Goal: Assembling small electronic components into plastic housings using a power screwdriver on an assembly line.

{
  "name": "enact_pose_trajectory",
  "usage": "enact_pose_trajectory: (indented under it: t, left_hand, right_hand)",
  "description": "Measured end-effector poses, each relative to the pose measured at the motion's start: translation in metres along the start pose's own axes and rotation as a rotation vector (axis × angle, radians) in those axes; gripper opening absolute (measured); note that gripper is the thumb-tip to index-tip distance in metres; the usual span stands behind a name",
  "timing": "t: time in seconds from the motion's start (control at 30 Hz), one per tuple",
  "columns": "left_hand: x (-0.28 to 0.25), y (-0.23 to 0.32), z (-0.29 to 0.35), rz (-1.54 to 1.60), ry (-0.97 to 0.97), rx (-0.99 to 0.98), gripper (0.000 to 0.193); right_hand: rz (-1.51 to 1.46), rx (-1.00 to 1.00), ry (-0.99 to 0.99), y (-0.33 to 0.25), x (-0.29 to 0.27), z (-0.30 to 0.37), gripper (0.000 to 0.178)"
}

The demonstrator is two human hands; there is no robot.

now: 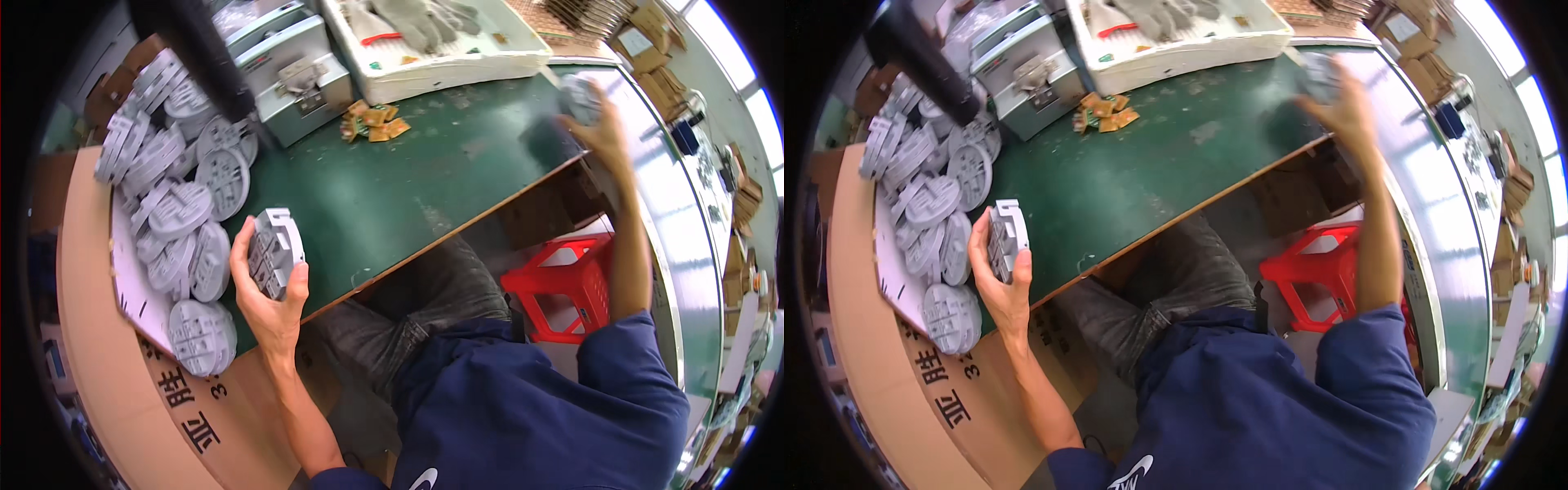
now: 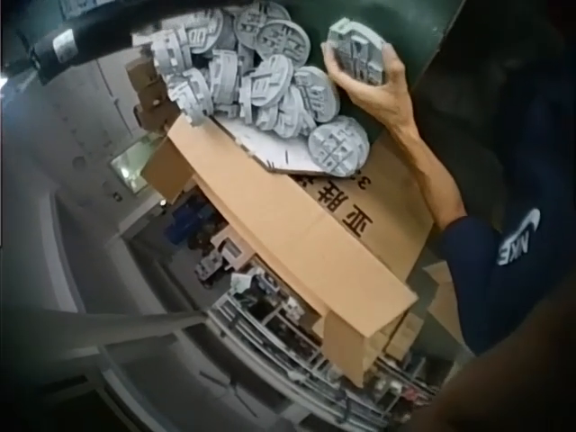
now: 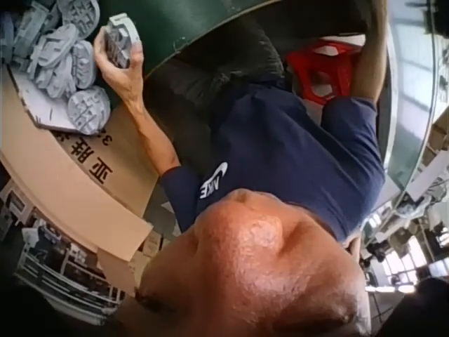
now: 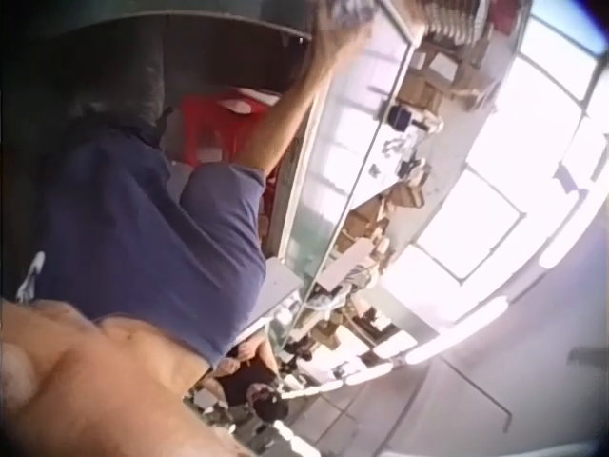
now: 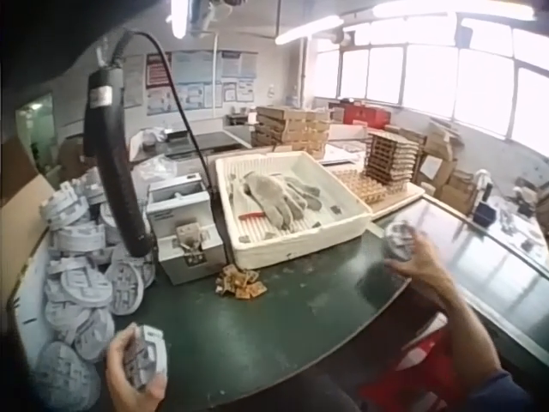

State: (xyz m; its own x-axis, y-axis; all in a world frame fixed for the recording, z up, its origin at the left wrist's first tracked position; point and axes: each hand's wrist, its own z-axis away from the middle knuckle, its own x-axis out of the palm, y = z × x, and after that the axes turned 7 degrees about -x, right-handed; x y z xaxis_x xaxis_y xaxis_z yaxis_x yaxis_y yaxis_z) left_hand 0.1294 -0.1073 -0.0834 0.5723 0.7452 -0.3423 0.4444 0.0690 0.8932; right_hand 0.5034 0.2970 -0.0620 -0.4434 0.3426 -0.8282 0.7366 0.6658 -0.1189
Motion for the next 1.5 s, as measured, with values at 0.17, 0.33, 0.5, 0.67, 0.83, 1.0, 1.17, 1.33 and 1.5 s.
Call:
enact_pose_trajectory:
  t: [0.17, 0.33, 0.5, 0.67, 0.83, 1.0, 1.17, 1.33, 1.5]
  left_hand:
    - [-0.004, 0.005, -0.009, 1.134, -0.122, -0.387, 0.080]
    - [-0.003, 0.003, -0.020, 1.692, -0.326, -0.565, 0.085]
    - [0.005, 0.012, -0.019, 1.600, -0.298, -0.603, 0.081]
    - [0.003, 0.008, -0.014, 1.450, -0.360, -0.514, 0.082]
    - [0.007, 0.020, -0.009, 1.057, -0.228, -0.361, 0.082]
    - [0.005, 0.022, -0.017, 1.529, -0.418, -0.537, 0.085]
    - [0.013, 0.015, -0.024, 1.472, -0.353, -0.592, 0.076]
    - [0.018, 0.015, -0.033, 0.842, -0.280, -0.583, 0.054]
    - [0.015, -0.010, -0.059, -0.080, -0.216, -0.208, 0.045]
  right_hand:
    - [0.051, 0.403, -0.248, 0.185, -0.030, 0.050, 0.098]
    - [0.326, 0.357, -0.360, 0.243, -0.045, 0.059, 0.114]
    - [-0.447, 0.136, -0.009, -0.009, -0.047, 0.006, 0.052]
    - [-0.733, -0.267, -0.283, -0.207, -0.022, -0.001, 0.042]
    - [-0.386, -0.375, -0.133, -0.241, 0.057, -0.018, 0.045]
    - [-0.396, -0.309, -0.136, -0.242, 0.083, -0.028, 0.044]
    - [-0.486, -0.359, -0.105, -0.236, 0.082, -0.021, 0.040]
    - [-0.463, -0.414, -0.012, -0.214, 0.075, -0.011, 0.032]
    - [-0.708, -0.164, -0.119, -0.215, 0.054, -0.010, 0.026]
